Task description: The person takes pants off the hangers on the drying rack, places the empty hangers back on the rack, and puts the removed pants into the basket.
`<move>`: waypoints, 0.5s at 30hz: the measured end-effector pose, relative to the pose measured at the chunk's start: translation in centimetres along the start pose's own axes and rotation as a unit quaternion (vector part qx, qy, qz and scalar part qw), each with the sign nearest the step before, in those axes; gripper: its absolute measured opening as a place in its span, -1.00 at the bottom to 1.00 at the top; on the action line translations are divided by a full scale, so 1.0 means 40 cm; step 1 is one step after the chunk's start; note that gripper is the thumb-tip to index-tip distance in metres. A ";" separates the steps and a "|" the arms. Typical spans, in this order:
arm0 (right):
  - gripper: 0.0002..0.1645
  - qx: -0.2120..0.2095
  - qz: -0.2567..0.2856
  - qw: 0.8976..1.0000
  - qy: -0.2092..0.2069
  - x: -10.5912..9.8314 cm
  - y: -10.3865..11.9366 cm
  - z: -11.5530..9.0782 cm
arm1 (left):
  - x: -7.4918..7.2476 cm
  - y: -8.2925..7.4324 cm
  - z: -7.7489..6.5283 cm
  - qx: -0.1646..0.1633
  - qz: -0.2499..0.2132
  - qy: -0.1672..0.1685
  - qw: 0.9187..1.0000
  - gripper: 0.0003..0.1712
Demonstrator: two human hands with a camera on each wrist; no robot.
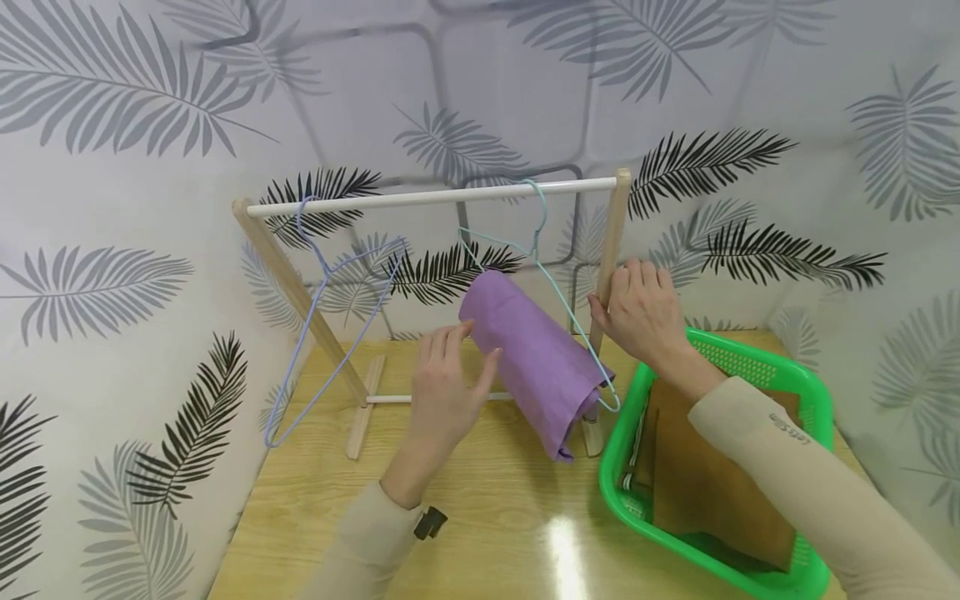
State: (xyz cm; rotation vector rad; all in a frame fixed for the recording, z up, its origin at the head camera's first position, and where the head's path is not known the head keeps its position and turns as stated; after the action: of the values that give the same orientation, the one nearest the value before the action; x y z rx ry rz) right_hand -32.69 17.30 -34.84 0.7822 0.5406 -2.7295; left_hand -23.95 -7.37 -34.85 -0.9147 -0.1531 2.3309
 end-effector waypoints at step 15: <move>-0.46 -0.003 0.000 1.000 -0.007 -0.001 0.000 -0.001 | 0.086 -0.123 0.038 0.020 -0.027 0.022 0.999 -0.46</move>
State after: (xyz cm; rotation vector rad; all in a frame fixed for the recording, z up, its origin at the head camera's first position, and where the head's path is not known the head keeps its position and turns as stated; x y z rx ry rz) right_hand -32.65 17.33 -34.85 0.7598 0.5464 -2.7301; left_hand -24.38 -1.24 -34.10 -0.9306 -0.1119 2.2538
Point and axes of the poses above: each hand's wrist, its own z-axis towards the middle knuckle, its own x-axis out of the palm, y = z × x, the point moved 9 cm from there along z, towards the middle knuckle, and after that the axes turned 2 degrees about z, right-handed, at the moved point
